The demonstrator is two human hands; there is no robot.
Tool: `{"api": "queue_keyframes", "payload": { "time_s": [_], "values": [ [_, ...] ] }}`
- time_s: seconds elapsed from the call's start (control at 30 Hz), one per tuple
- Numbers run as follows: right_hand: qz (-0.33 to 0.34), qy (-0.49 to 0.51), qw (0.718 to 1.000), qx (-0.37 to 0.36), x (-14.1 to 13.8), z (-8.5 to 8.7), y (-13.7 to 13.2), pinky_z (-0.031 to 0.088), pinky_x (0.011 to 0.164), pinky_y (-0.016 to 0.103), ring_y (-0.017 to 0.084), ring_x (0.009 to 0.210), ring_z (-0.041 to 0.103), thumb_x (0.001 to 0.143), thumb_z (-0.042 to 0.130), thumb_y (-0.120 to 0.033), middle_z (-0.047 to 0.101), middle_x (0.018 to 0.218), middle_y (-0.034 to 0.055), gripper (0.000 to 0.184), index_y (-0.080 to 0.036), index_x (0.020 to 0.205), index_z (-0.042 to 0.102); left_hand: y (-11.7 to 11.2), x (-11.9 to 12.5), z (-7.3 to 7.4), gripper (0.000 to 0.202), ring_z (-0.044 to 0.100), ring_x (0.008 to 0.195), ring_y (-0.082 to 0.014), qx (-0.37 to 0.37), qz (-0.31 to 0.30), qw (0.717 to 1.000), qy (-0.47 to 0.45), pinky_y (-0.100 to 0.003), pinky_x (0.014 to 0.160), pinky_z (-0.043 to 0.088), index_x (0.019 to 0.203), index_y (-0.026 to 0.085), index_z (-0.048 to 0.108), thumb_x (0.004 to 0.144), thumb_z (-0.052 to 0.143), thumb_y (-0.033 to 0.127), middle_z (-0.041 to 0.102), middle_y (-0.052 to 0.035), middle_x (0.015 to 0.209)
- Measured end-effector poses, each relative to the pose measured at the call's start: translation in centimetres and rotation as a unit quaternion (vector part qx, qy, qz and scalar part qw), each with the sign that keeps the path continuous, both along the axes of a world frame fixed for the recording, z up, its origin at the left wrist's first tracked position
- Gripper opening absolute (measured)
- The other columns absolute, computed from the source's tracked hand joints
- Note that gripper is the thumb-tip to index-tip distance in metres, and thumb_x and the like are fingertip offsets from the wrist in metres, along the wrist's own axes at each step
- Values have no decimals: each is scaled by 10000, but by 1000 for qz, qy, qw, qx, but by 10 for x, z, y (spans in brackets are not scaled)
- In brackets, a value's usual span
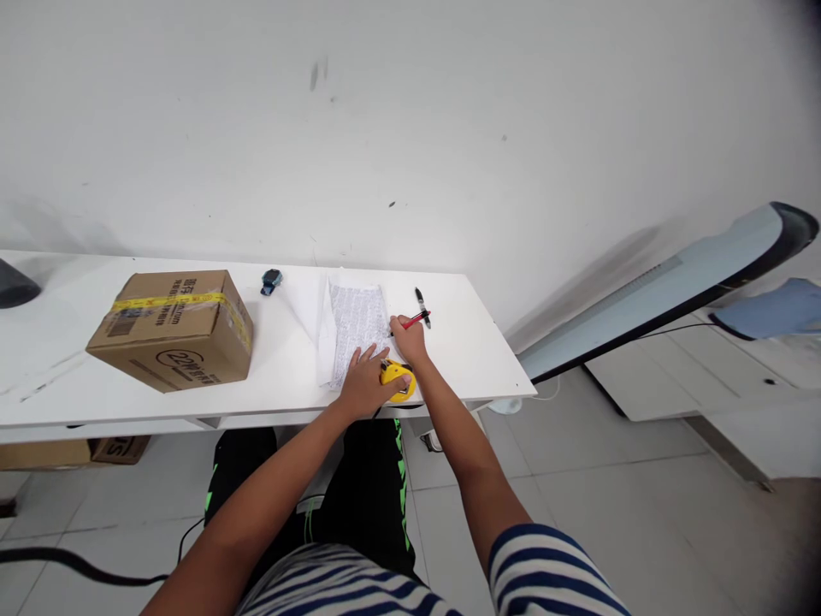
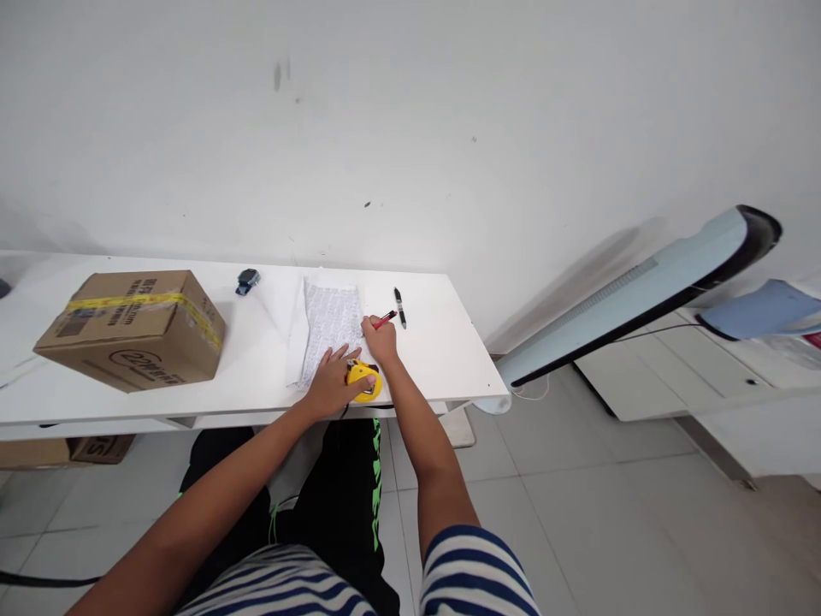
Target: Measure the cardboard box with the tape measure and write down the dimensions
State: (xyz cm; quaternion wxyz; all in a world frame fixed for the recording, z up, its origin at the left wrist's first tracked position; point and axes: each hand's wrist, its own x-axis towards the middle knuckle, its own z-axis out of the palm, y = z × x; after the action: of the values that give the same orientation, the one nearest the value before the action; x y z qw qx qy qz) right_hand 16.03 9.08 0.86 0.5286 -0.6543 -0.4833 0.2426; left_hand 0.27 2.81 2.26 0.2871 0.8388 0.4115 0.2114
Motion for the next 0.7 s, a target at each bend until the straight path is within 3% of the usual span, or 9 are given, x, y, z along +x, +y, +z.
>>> {"api": "queue_keyframes", "payload": {
  "time_s": [0.33,0.57,0.7],
  "values": [
    [3,11,1000,8,1,0,0,402,643,274,142,602,481,823,504,-423,513,543,-31,355,-218,533,492,0,0,1,546,320,1453,-275,-3,-5,1000,1,-487,1224,92,1172,183,647,872,484,609,524,-102,1452],
    [0,10,999,45,-1,2,0,427,712,286,164,693,548,867,482,-527,583,645,-7,397,-218,626,547,-1,0,2,524,347,1439,-281,-1,-2,1000,-7,-498,1219,105,1154,180,661,874,492,590,538,-108,1438],
    [-19,7,999,46,-3,3,-1,398,624,276,149,605,479,886,443,-589,473,562,-42,436,-236,631,460,-1,1,3,464,360,1430,-278,6,-2,1000,-10,-507,1217,101,1153,221,670,869,513,553,602,-44,1379]
  ]
}}
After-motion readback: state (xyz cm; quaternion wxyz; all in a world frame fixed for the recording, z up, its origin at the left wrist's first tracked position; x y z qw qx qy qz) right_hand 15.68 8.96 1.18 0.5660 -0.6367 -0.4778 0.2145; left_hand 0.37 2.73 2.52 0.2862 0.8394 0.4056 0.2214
